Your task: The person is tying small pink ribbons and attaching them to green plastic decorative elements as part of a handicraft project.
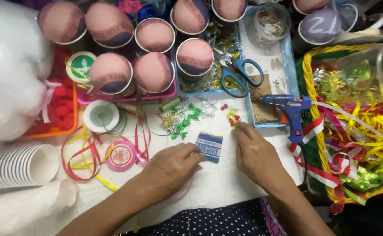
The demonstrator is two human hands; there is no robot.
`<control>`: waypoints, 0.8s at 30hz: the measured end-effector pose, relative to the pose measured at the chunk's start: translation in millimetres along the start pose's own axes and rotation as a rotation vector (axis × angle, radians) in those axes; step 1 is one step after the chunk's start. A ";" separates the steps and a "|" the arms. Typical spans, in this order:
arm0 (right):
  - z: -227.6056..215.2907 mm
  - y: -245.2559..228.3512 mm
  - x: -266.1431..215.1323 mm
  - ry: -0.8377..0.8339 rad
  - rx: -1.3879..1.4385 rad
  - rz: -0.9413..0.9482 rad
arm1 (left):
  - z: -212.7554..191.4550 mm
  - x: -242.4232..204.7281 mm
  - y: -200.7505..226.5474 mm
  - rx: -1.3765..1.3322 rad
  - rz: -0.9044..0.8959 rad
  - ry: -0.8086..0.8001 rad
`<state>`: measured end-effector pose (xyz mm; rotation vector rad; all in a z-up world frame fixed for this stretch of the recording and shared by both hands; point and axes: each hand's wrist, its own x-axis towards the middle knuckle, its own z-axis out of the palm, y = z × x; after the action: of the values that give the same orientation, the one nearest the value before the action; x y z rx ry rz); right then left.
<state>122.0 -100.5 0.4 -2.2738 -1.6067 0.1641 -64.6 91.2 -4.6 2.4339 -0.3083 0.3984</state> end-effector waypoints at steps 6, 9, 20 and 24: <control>17.5 4.2 21.2 -0.034 -0.113 0.063 | -21.5 -39.9 5.1 0.012 -0.338 -0.136; 5.7 -6.1 29.4 0.020 -0.092 0.065 | -8.5 -48.5 17.1 0.057 -0.401 -0.311; -17.4 -21.1 20.2 0.080 -0.008 -0.049 | 25.5 -81.3 11.5 0.116 -0.302 -0.237; -23.0 -28.2 23.1 0.125 0.018 -0.057 | -11.8 -71.3 -22.4 0.285 -0.426 -0.071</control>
<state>111.7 -75.6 34.1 -2.1765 -1.5965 0.0221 -126.0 124.4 -33.8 2.7038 0.2557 0.1745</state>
